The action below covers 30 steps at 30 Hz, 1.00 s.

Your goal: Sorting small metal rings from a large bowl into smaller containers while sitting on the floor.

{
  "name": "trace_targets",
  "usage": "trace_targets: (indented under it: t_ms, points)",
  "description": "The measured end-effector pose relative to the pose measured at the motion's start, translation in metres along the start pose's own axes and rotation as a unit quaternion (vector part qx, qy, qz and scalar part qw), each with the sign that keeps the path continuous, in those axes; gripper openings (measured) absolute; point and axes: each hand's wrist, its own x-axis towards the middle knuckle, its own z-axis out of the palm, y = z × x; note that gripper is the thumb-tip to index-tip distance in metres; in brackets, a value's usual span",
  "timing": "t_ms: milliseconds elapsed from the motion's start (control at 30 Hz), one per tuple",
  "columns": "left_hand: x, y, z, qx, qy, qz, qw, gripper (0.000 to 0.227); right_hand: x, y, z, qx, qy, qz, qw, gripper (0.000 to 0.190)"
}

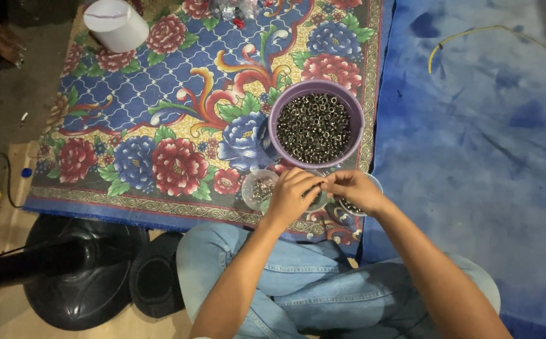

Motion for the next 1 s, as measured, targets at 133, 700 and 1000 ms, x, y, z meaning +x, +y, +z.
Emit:
trace_targets:
  t_ms: [133, 700, 1000]
  points:
    - [-0.004, -0.008, 0.008, 0.011, 0.004, -0.002, 1.0, 0.013, -0.007, -0.014, 0.002, -0.001, 0.027, 0.002, 1.0, 0.013]
    - [-0.004, -0.008, 0.009, -0.007, -0.002, -0.007, 1.0, 0.008, -0.004, -0.014, -0.002, 0.024, 0.016, 0.028, 0.999, 0.016]
    - [0.006, 0.007, -0.005, -0.019, 0.008, 0.015, 1.0, 0.008, -0.004, -0.014, -0.007, -0.011, 0.006, 0.034, 0.999, 0.014]
